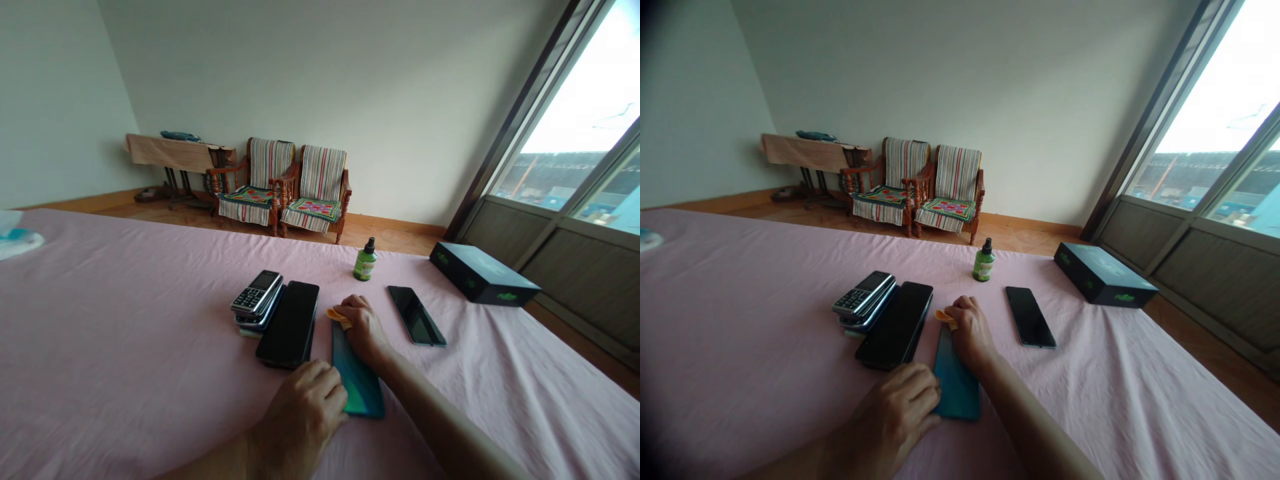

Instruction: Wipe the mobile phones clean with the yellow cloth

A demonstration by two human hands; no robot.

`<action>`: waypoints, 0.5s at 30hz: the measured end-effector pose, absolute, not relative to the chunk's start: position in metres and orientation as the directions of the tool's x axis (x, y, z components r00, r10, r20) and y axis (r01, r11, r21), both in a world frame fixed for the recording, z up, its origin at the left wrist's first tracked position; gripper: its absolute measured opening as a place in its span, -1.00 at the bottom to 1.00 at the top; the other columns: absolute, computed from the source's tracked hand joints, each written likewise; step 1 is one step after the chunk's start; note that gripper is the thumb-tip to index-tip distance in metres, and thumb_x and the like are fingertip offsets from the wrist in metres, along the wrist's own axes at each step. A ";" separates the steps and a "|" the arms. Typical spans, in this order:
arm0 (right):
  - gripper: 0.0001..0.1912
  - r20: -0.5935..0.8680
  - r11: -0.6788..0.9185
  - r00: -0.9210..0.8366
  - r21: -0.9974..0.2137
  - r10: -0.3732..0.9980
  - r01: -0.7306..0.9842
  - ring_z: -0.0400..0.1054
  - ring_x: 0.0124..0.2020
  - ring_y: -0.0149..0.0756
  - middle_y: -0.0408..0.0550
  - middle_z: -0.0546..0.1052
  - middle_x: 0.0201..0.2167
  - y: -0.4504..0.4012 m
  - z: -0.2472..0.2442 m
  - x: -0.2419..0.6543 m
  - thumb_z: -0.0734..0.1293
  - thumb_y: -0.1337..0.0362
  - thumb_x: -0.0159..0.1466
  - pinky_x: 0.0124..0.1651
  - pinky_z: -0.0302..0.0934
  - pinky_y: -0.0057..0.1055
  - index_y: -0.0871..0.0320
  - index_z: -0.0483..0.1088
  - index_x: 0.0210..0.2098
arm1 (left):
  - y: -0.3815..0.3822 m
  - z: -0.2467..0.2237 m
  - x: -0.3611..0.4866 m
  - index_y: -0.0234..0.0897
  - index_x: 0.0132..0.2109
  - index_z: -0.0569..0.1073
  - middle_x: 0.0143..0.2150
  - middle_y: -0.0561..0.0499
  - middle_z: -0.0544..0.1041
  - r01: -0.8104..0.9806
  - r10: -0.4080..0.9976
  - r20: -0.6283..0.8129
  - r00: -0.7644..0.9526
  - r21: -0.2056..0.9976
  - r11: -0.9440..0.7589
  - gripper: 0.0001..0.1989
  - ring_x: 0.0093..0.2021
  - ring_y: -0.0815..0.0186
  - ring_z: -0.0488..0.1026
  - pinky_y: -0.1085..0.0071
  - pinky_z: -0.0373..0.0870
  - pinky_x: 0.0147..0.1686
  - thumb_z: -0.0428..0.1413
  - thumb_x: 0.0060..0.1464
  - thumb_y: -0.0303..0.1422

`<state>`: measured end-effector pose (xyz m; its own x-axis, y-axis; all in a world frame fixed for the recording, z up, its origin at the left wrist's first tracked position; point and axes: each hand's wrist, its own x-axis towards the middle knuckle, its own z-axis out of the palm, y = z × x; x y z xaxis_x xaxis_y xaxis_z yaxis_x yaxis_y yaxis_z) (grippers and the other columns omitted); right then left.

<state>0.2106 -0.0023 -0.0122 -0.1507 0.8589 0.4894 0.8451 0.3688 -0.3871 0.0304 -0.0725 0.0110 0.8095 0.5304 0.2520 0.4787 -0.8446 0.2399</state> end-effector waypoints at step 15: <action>-0.71 0.445 0.494 -0.307 -0.404 0.841 0.770 0.29 -0.19 -0.28 -0.04 0.45 -0.24 -0.051 -0.001 0.209 0.25 0.59 0.22 -0.17 0.23 -0.40 0.13 0.52 -0.27 | -0.076 0.013 0.030 -0.25 -0.16 0.40 -0.12 0.00 0.44 0.546 0.637 0.193 0.747 0.369 -0.752 -0.76 -0.09 0.13 0.39 0.15 0.40 -0.05 0.22 0.04 -0.57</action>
